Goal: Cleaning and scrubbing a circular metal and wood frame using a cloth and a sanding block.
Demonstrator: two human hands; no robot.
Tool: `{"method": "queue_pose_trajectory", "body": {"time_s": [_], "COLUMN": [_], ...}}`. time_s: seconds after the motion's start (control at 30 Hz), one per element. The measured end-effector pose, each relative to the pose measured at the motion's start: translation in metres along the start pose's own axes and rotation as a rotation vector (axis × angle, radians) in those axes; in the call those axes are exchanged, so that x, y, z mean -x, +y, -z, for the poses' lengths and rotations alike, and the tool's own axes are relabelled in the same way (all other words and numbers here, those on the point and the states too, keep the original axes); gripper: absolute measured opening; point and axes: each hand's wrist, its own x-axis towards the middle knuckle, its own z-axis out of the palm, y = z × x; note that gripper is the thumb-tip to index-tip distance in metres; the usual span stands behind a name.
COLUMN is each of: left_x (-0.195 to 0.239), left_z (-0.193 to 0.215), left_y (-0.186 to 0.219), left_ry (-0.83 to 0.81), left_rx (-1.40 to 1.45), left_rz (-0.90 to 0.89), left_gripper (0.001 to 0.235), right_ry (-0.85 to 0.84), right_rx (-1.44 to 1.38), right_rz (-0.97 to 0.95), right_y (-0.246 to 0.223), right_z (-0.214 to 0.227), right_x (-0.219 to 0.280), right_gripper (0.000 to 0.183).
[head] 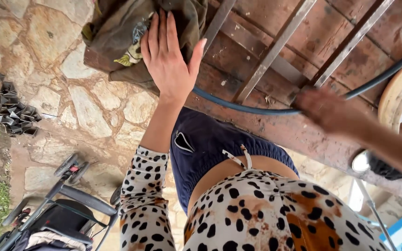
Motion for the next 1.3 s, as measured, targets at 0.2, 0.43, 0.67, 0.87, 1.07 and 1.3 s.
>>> {"method": "queue_pose_trajectory", "body": {"time_s": [0.2,0.43,0.67,0.87,1.07,1.3], "left_x": [0.003,0.007,0.003,0.002,0.003,0.006], "left_z": [-0.001,-0.005,0.000,0.003,0.004,-0.013], "left_y": [-0.001,-0.001,0.001,0.002,-0.003,-0.026], "left_ry": [-0.057,0.009,-0.009,-0.014,0.004,0.012], "left_rx": [-0.041,0.012,-0.019,-0.016,-0.006,-0.024], "left_rz": [0.013,0.005,0.005,-0.006,-0.061,-0.123], "left_gripper": [0.073,0.071,0.072,0.069,0.062,0.060], "right_ry": [0.106,0.057,-0.126,0.145,-0.069,0.452], "right_rx": [0.307,0.246,0.483,0.247,0.103,0.517], "right_rz": [0.141,0.194,-0.307,-0.268,-0.016,0.168], "right_y": [0.002,-0.006,0.105,0.072,0.080,0.140], "right_z": [-0.022,-0.020,0.040,-0.004,0.048,-0.023], "right_x": [0.000,0.000,0.004,-0.023,-0.029,-0.055], "right_gripper": [0.056,0.068,0.032,0.026,0.030,0.023]}}
